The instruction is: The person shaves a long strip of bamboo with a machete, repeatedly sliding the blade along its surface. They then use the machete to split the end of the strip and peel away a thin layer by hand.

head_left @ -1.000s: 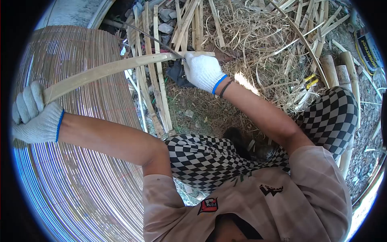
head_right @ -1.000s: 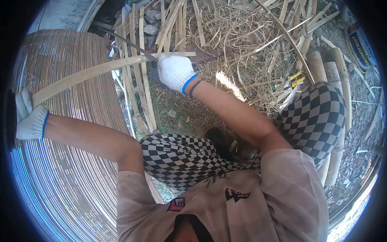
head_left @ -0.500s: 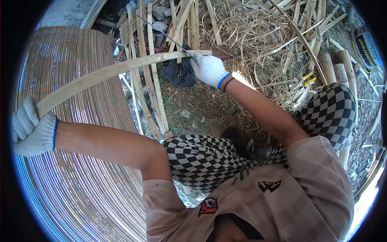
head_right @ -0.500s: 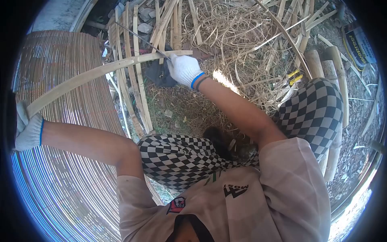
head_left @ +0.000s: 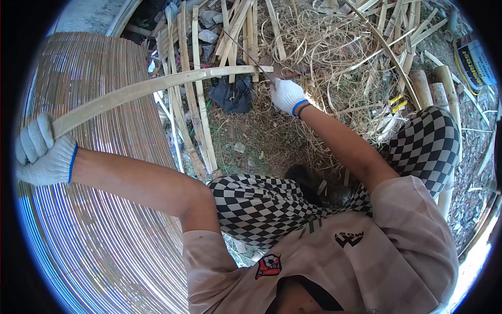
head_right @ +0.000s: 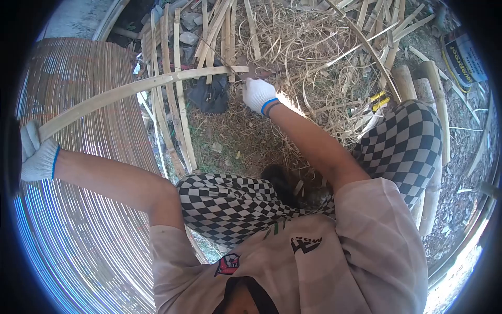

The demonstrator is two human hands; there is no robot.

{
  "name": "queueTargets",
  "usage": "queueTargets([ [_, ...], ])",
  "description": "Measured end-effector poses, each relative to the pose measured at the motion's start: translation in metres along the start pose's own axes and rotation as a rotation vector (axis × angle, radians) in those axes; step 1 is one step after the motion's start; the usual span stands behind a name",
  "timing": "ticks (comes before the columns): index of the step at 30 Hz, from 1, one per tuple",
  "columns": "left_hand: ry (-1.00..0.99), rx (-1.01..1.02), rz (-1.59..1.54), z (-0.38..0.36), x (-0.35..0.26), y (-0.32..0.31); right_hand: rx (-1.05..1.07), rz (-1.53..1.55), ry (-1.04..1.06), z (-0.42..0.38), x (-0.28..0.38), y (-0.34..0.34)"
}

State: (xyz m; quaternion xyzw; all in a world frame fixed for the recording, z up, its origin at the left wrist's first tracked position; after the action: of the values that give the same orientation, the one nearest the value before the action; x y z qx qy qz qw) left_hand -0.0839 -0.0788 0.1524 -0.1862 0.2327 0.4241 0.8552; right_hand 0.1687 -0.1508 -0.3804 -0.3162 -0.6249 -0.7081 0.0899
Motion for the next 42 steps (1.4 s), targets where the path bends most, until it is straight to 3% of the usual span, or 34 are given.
queueTargets([
  [2,0.106,0.117,-0.151,0.004,-0.003,0.018,0.179,-0.103,-0.086,-0.009,-0.028,-0.015],
  [5,0.109,0.086,-0.201,0.000,0.016,0.007,0.418,-0.413,0.170,-0.012,-0.048,-0.014],
  [9,-0.054,-0.107,-0.032,-0.013,0.049,-0.034,0.404,-0.018,-0.133,-0.004,-0.056,-0.027],
  [12,-0.150,-0.218,0.030,-0.012,0.070,-0.037,0.595,0.485,-0.338,-0.010,-0.060,-0.013],
  [13,-0.139,-0.230,0.028,-0.006,0.072,-0.026,0.569,0.799,-0.518,-0.018,-0.058,-0.008],
  [14,-0.128,-0.242,0.026,-0.002,0.071,-0.021,0.564,0.776,-0.500,-0.016,-0.059,-0.004],
  [15,-0.203,-0.374,0.050,-0.016,0.074,-0.055,0.561,0.752,-0.483,-0.016,-0.063,-0.003],
  [16,-0.180,-0.342,0.016,-0.021,0.073,-0.064,0.558,0.727,-0.465,-0.015,-0.066,-0.003],
  [18,-0.131,-0.280,-0.048,-0.024,0.072,-0.072,0.506,0.701,-0.439,-0.012,-0.066,0.003],
  [20,0.067,-0.104,-0.253,-0.024,0.066,-0.064,0.498,0.813,-0.492,-0.014,-0.062,0.009],
  [22,0.272,0.075,-0.403,-0.019,0.060,-0.057,0.458,0.736,-0.449,-0.018,-0.047,0.034],
  [26,0.170,0.045,-0.312,-0.015,0.063,-0.066,0.143,0.428,-0.183,-0.026,-0.020,0.074],
  [27,0.114,-0.064,-0.196,-0.017,0.065,-0.076,0.147,0.383,-0.169,-0.028,-0.011,0.089],
  [35,0.033,-0.209,-0.079,-0.023,0.081,-0.104,-0.209,0.276,0.139,-0.033,0.047,0.150],
  [38,0.045,-0.168,-0.087,-0.023,0.082,-0.103,-0.192,0.295,0.190,-0.050,0.084,0.193],
  [40,0.007,-0.195,-0.026,-0.029,0.079,-0.122,-0.416,0.271,0.323,-0.053,0.107,0.205],
  [42,-0.005,-0.208,-0.006,-0.035,0.075,-0.138,-0.413,0.180,0.330,-0.058,0.120,0.223],
])
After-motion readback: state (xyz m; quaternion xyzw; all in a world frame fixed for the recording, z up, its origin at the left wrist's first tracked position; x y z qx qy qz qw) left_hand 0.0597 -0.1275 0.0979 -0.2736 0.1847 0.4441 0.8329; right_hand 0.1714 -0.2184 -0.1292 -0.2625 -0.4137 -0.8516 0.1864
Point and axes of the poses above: each hand's wrist, its own z-axis towards the middle knuckle, its own y-axis out of the back of the hand, x = y × z, the point moved 1 cm from there along z, towards the middle knuckle, and after that the axes turned 11 degrees about -z, right-handed, at the moved point
